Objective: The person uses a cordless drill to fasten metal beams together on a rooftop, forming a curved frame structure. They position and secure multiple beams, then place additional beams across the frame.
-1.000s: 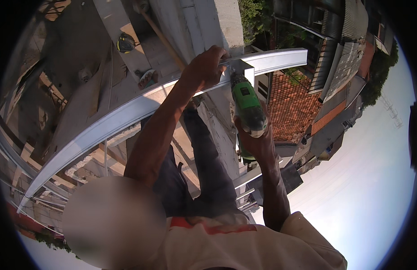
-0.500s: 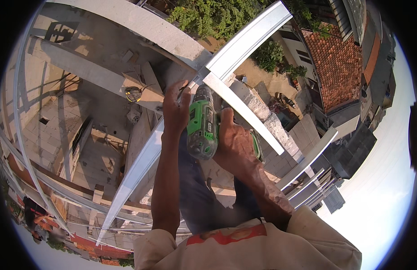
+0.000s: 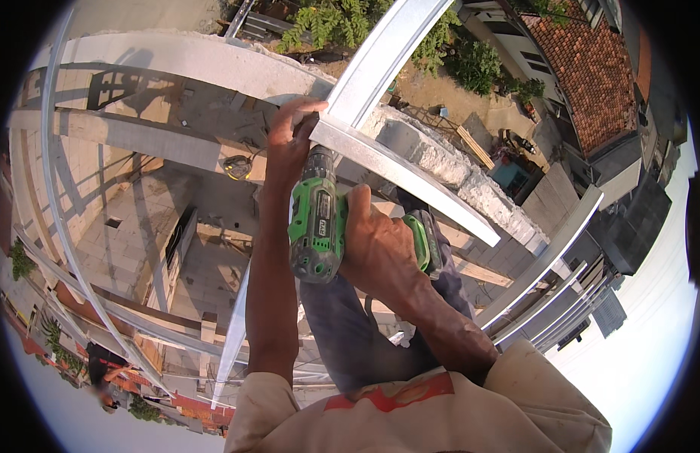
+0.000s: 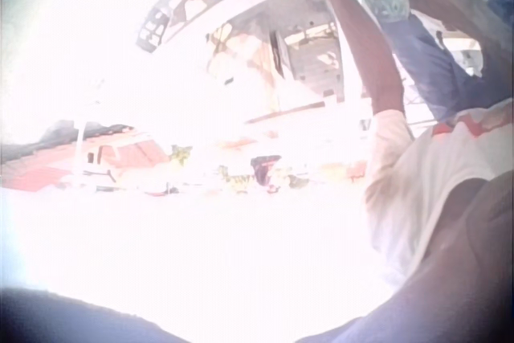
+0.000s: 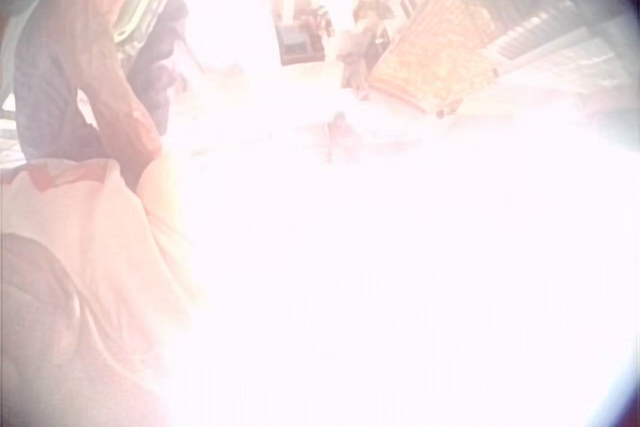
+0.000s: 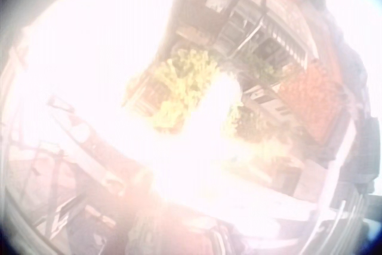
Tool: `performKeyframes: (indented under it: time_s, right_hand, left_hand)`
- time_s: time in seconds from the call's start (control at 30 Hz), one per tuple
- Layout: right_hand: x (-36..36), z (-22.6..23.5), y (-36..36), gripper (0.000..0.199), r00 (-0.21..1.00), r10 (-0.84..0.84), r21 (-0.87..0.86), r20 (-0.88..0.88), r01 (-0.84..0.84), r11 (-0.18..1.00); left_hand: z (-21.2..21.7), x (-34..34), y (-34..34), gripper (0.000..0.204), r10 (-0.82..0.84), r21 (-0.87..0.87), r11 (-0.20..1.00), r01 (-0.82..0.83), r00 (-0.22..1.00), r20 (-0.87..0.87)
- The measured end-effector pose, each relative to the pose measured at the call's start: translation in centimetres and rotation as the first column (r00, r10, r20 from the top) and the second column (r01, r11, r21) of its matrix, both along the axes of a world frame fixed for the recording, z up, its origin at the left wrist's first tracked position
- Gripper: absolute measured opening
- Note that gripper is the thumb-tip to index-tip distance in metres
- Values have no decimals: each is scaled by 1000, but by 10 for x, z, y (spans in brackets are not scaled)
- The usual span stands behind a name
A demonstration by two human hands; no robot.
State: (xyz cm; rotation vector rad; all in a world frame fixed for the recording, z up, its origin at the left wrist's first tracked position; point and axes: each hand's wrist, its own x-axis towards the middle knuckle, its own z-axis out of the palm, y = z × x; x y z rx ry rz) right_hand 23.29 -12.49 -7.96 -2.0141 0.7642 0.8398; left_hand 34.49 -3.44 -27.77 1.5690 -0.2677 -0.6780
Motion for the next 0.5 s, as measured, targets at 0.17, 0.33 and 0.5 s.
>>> performKeyframes:
  time_s: [0.17, 0.33, 0.5]
  right_hand:
    - [-8, -4, 3, 53, 996, 49, -79, 79, -43, 996]
    - [-2, 3, 0, 53, 995, 74, -91, 70, -67, 994]
    - [5, 4, 0, 54, 995, 92, -105, 44, -86, 991]
  left_hand:
    - [-14, -7, 0, 18, -33, 26, 999, 29, 989, 141]
    - [-19, -7, -1, 17, -15, -14, 1000, 18, 985, 172]
    - [-20, -8, -3, 15, 31, -46, 999, -26, 993, 116]
